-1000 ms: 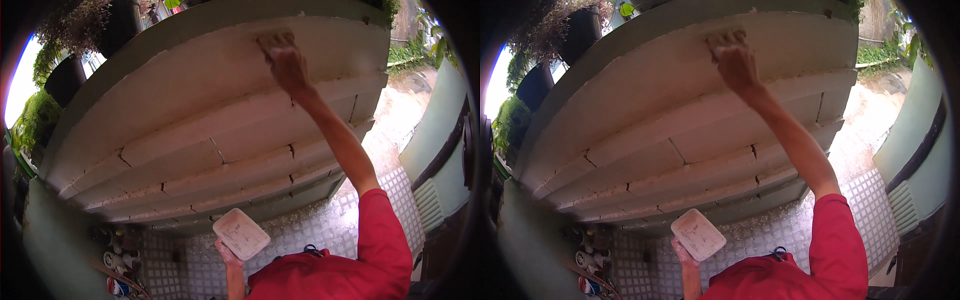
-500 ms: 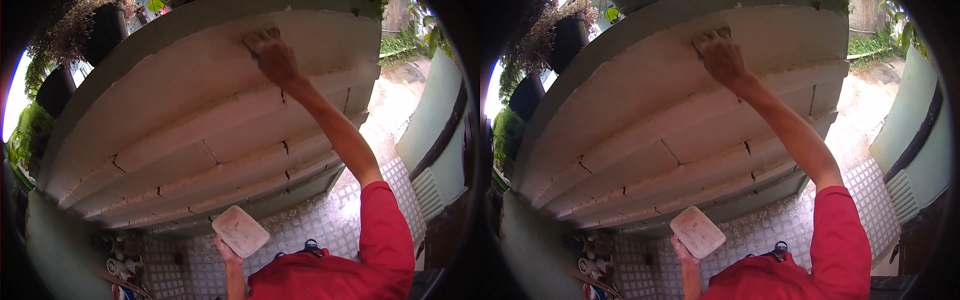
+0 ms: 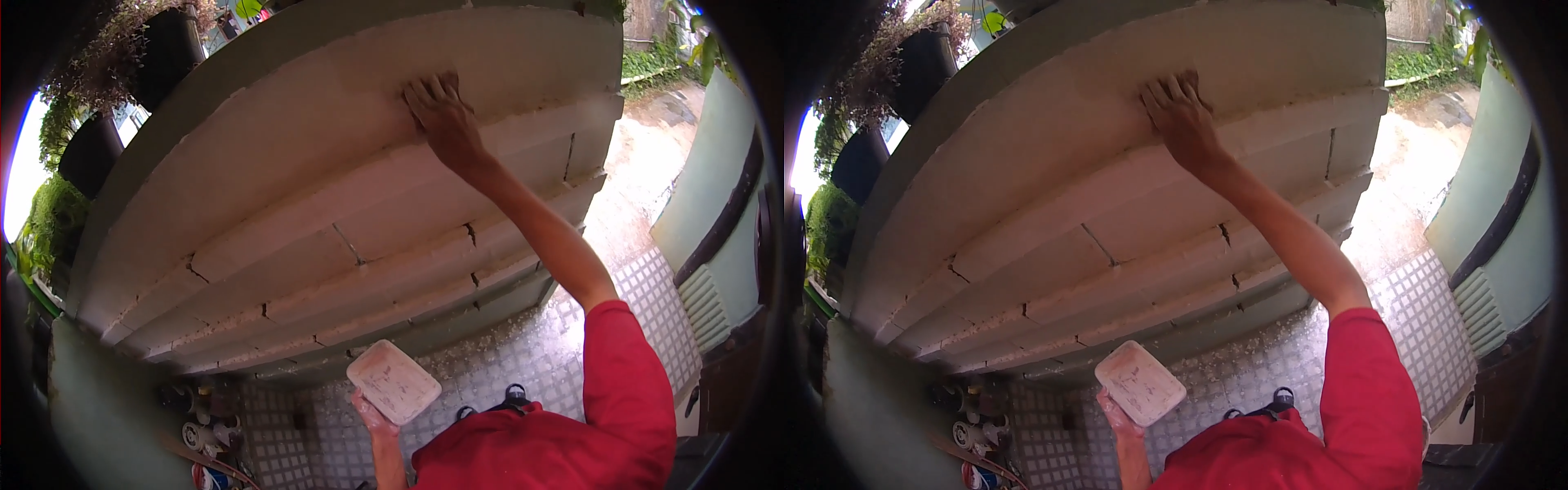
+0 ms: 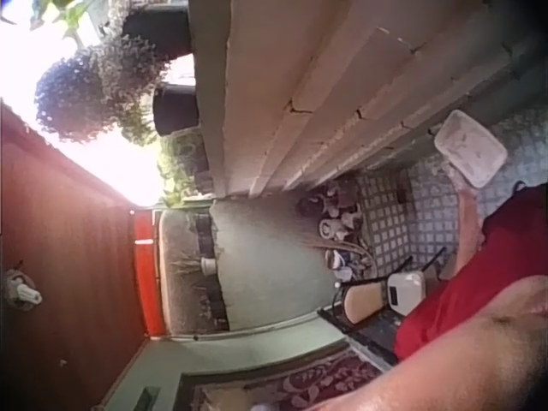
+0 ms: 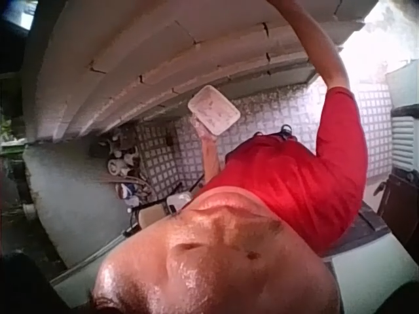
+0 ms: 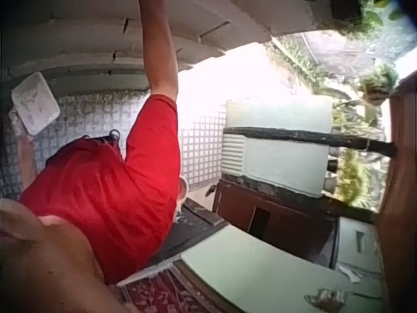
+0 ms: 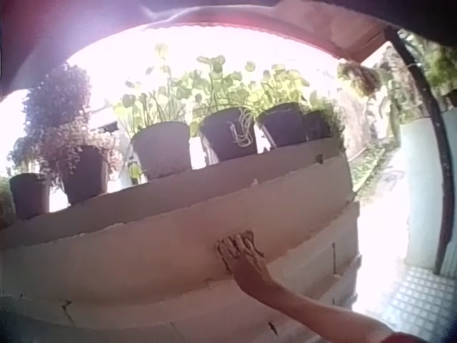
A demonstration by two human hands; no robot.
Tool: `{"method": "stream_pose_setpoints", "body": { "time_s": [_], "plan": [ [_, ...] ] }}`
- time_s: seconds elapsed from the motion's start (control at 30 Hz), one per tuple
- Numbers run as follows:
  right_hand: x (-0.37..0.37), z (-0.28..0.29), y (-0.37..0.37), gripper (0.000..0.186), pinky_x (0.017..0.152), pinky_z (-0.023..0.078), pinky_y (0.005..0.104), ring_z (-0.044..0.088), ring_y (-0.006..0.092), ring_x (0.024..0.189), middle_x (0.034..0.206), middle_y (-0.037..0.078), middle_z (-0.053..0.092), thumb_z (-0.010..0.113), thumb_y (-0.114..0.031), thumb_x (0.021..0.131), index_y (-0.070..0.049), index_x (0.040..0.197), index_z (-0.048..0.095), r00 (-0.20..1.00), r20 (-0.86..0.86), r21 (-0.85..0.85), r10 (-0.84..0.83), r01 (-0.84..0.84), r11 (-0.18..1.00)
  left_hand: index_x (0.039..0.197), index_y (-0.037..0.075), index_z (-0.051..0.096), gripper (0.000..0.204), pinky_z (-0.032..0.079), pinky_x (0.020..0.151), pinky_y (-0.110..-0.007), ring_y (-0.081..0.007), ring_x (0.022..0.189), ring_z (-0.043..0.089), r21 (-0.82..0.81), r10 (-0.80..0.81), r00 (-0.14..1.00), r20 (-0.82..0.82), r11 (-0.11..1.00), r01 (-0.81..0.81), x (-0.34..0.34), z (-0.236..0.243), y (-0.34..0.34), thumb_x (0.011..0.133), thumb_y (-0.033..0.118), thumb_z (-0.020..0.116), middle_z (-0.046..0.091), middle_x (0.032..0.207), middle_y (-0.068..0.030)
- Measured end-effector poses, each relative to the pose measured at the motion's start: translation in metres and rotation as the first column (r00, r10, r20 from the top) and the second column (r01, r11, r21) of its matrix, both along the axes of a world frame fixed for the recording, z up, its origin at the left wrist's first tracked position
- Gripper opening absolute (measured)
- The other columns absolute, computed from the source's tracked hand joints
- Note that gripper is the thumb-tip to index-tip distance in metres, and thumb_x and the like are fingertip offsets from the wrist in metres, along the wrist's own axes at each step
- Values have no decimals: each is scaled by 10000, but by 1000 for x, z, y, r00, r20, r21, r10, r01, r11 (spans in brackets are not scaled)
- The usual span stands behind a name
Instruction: Applying plaster or putty to the cracks and joints of a masonry wall using a putty knife.
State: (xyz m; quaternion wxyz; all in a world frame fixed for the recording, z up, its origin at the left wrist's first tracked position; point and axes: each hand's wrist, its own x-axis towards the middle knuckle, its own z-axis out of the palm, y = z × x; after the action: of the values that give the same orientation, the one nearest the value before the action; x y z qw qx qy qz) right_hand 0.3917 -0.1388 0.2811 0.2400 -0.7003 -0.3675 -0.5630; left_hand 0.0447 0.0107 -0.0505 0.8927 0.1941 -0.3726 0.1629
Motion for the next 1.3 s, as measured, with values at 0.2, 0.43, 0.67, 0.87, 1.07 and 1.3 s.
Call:
{"method": "stream_pose_setpoints", "body": {
  "time_s": [0.2,0.43,0.67,0.87,1.07,1.3],
  "plan": [
    [-25,-37,-23,476,879,471,417,496,355,1121,1188,111,532,583,33,726,-60,1189,527,945,-326,-210,-29,-43,977,1321,70,431,590,423,998,-403,-286,1171,516,250,396,270,-878,859,-447,-43,58,-37,870,449,402,524,1288,-98],
    [-3,-19,-6,538,903,442,449,453,372,1167,1236,120,500,567,48,720,-87,1238,513,995,-92,33,33,-30,999,1316,69,435,588,428,991,-409,-292,1165,518,230,371,282,-885,874,-428,-46,52,-34,866,447,411,524,1285,-99],
    [-14,-36,-25,383,842,432,479,486,385,1022,1078,157,540,528,56,717,-20,1091,550,923,-356,-136,144,-204,969,1322,65,427,596,431,989,-415,-296,1165,520,227,369,288,-884,876,-425,-44,57,-28,866,448,411,517,1296,-107],
    [-12,-36,-76,162,637,463,417,585,290,732,734,119,596,554,-10,732,17,879,616,837,-495,25,233,-254,967,1342,61,402,614,424,1002,-417,-296,1177,514,219,376,345,-860,883,-416,-55,61,-31,868,452,397,509,1306,-110],
    [14,-9,-75,162,526,462,326,612,170,630,715,44,634,561,-146,826,-6,856,636,299,-503,808,811,-169,564,1336,58,412,623,410,1007,-412,-294,1182,505,168,310,292,-905,890,-423,-59,62,-31,864,464,392,508,1306,-105],
    [-5,-44,-33,251,677,538,325,619,185,706,783,62,634,464,-229,890,-23,963,586,28,-88,972,996,221,80,1341,63,410,619,425,1002,-427,-301,1181,513,156,292,330,-898,911,-383,-48,48,-29,869,463,387,511,1308,-108]
  ]
}}
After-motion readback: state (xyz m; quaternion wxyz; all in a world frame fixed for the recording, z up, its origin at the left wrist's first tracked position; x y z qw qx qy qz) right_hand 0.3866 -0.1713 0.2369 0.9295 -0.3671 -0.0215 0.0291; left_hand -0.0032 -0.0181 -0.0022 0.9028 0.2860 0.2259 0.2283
